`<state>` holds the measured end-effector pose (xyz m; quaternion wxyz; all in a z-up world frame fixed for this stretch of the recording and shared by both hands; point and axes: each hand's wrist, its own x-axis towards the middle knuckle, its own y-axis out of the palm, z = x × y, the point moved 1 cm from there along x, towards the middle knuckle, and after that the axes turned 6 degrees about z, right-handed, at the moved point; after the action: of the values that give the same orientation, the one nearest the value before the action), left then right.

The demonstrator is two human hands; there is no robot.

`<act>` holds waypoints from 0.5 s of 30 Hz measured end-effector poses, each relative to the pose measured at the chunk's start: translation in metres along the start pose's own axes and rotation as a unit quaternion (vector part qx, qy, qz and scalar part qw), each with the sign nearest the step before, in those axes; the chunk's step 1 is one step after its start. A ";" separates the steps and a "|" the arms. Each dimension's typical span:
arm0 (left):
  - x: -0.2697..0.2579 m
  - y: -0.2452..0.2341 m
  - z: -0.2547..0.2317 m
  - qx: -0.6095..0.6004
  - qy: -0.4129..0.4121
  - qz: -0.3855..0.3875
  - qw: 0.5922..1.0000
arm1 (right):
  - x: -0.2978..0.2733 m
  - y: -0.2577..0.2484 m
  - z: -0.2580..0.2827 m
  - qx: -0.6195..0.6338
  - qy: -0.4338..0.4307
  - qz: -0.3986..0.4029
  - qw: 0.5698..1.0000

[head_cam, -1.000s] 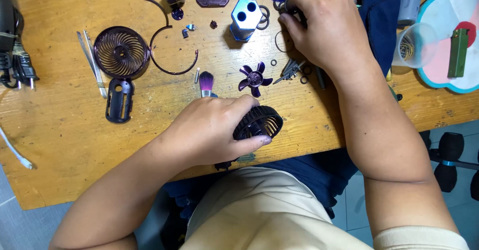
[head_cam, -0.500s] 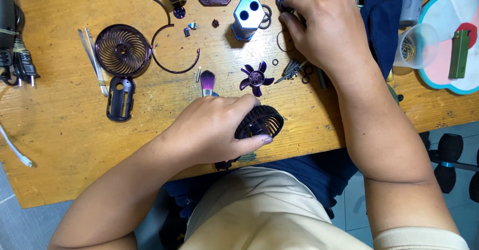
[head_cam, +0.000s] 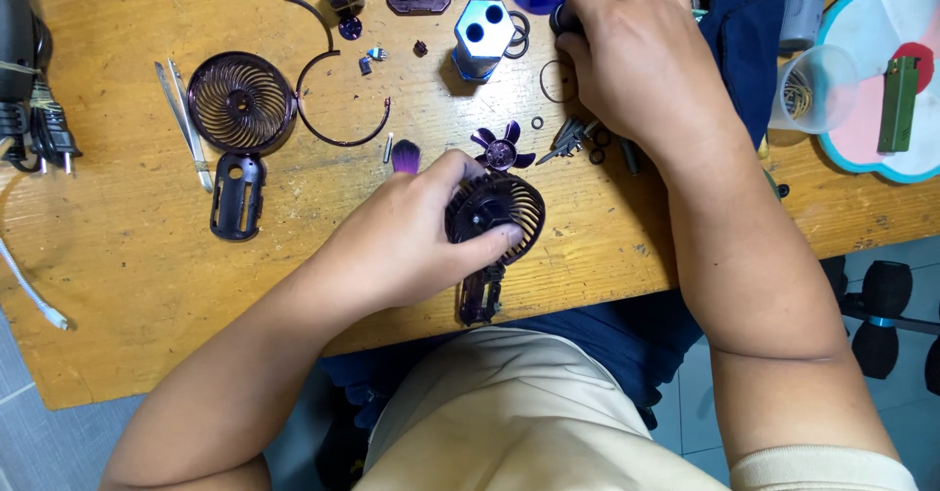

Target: Disassembling and reassembling a small portable fan to inspect and fix internal components

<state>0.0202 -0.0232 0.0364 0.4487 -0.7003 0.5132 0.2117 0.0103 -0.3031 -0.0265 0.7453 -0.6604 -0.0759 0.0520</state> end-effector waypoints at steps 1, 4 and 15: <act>0.001 0.002 0.002 0.000 0.000 0.000 1.000 | 0.000 0.003 0.000 0.000 0.000 0.000 1.000; 0.006 0.007 0.009 0.020 -0.001 -0.026 0.999 | -0.002 0.009 0.001 -0.096 0.003 -0.006 0.995; 0.014 0.015 0.023 0.088 0.049 -0.120 0.988 | 0.013 0.003 0.030 0.041 -0.040 -0.046 0.997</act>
<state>0.0160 -0.0120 0.0075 0.5049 -0.7242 0.4634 0.0764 0.0180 -0.2712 -0.0252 0.7695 -0.6227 -0.1339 0.0472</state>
